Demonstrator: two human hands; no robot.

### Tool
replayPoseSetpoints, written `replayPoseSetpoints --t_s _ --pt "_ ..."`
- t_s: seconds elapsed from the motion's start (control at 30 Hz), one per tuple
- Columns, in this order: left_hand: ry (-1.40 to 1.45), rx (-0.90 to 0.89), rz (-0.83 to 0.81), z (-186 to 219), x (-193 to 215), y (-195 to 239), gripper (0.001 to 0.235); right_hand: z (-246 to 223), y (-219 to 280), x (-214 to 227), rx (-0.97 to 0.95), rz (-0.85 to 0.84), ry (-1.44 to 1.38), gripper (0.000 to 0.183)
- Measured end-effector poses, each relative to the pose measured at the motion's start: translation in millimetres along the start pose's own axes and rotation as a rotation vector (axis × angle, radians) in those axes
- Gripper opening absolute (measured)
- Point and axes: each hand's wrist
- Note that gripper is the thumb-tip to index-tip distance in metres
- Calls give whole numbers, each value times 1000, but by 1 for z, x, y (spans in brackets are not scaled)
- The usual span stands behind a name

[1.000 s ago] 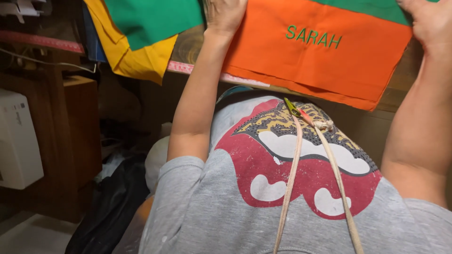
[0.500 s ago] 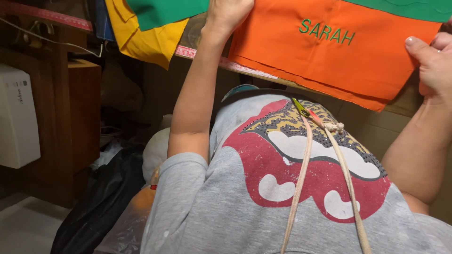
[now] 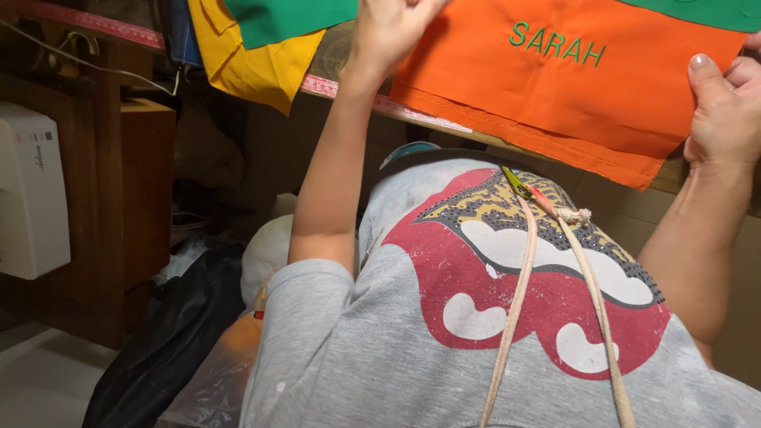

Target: The person aligns a green fabric strip onto an orange fabric piece with the name 'SARAH' printed on it. They then use scissors to trim the edges of the green strip and cut the orange fabric along the strip's length.

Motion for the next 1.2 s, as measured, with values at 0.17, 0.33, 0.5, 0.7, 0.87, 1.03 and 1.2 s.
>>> replayPoseSetpoints --t_s 0.17,0.33,0.5,0.7,0.87,1.03,1.2 --pt "-30 39 41 -5 9 27 44 -29 1 -8 132 -21 -22 36" --pt "-10 -2 45 -2 10 29 50 -43 0 -13 86 16 -107 41" --pt "2 -48 -32 3 16 30 56 -63 1 -23 122 40 72 43" --pt "-4 -56 -63 15 19 34 55 -71 10 -21 108 34 147 49" --pt "-19 -102 -58 22 21 38 60 -79 7 -25 194 35 295 58" --pt "1 -119 -71 38 24 46 64 -103 15 -25 252 59 509 64" --pt "30 -106 -47 35 23 47 63 -133 37 -21 189 -5 408 66"
Point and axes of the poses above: each hand's wrist, its own y-axis away from the middle knuckle, its own x-axis out of the back of the hand, z = x × y, and after that the axes turned 15 degrees about x, right-handed
